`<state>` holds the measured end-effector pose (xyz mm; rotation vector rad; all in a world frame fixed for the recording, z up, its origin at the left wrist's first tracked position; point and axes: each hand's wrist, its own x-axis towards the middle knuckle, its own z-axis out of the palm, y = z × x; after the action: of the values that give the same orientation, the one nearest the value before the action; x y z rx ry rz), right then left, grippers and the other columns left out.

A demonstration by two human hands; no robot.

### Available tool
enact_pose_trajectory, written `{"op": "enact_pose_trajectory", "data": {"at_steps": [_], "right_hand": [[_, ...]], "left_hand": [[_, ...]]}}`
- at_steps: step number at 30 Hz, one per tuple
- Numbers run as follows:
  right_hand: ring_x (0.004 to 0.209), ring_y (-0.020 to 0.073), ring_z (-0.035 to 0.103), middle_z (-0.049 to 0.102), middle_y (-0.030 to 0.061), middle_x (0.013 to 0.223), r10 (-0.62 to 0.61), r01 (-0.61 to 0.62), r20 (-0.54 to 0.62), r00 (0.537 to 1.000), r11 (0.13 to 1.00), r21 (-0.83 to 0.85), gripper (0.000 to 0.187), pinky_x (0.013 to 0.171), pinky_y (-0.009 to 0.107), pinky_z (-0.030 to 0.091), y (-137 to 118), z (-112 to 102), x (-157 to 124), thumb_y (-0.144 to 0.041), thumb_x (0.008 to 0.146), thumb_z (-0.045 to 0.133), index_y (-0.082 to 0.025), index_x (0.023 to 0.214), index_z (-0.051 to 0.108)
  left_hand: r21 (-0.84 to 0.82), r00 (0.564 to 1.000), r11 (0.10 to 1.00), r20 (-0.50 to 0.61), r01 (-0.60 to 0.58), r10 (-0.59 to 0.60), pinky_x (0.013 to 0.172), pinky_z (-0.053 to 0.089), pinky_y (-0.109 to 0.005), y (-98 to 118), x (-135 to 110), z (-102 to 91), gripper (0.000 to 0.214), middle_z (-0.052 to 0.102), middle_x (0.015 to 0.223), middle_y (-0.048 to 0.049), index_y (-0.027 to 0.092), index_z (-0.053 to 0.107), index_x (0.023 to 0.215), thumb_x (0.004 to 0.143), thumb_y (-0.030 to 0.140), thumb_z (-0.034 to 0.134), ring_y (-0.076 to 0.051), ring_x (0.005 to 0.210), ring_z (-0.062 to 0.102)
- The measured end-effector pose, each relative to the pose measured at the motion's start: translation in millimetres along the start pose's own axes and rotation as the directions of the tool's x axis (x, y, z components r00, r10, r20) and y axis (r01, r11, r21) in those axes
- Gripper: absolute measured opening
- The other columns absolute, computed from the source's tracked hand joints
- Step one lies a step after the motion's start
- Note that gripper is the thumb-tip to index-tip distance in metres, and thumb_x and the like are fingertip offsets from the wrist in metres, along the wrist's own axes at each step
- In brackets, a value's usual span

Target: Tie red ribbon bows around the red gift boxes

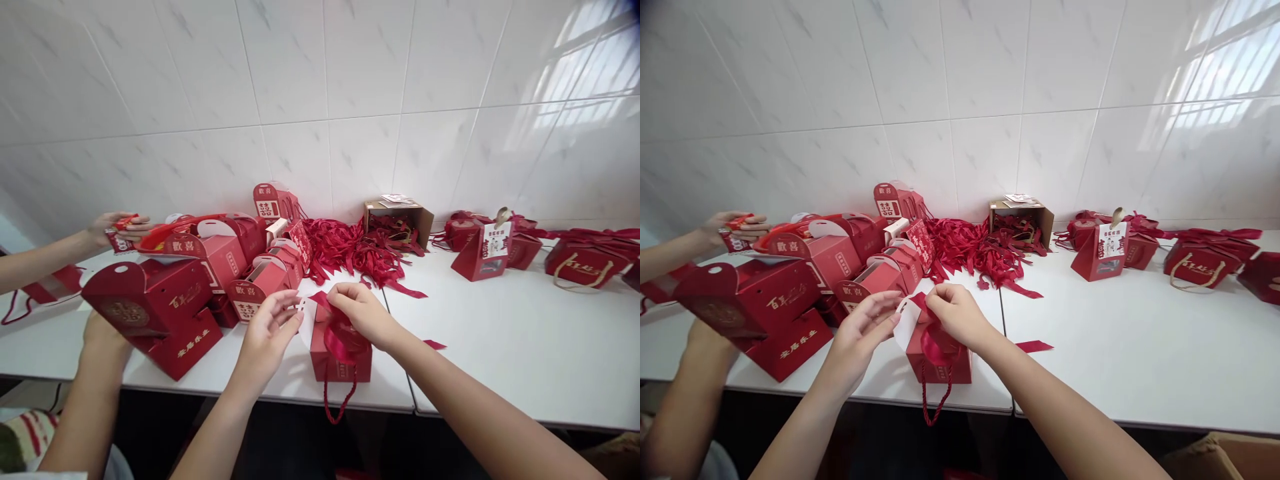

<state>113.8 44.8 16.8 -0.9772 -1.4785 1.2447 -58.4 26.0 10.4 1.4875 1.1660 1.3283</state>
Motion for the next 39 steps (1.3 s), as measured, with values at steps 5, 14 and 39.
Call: {"op": "enact_pose_trajectory", "data": {"at_steps": [5,14,39], "right_hand": [[0.043,0.0061,0.031,0.038,-0.0059,0.052,0.088,-0.086,0.065,0.994,0.996,-0.025,0.023,0.041,0.021,0.024,-3,3,-2,-0.034,0.074,0.054,-0.018,0.060,0.049],[0.045,0.0066,0.030,0.035,-0.0060,0.050,0.091,-0.087,0.058,0.994,0.994,-0.063,0.022,0.043,0.021,0.024,-3,5,-4,-0.033,0.071,0.054,-0.019,0.056,0.046],[0.071,0.0182,0.052,0.058,0.0051,0.077,-0.372,0.111,-0.328,0.868,0.791,-0.601,0.023,0.067,0.030,0.041,9,-44,-68,-0.036,0.090,0.048,-0.020,0.077,0.058]], "left_hand": [[-0.109,0.997,0.991,0.005,0.077,-0.077,0.082,0.051,-0.035,-4,-1,-2.7,0.048,0.062,0.117,-0.0130,0.016,0.058,0.108,0.069,0.040,0.073,-0.027,0.106,0.061],[-0.113,0.998,0.991,0.024,0.065,-0.063,0.081,0.051,-0.030,-6,-1,-3.1,0.047,0.061,0.117,-0.0118,0.016,0.056,0.110,0.071,0.039,0.071,-0.023,0.106,0.059],[0.901,0.997,0.431,0.020,-0.048,0.069,0.064,0.040,-0.034,-54,-8,-51.3,0.008,0.063,0.078,-0.0088,0.021,0.052,0.067,0.075,0.020,0.050,-0.028,0.078,0.057]]}}
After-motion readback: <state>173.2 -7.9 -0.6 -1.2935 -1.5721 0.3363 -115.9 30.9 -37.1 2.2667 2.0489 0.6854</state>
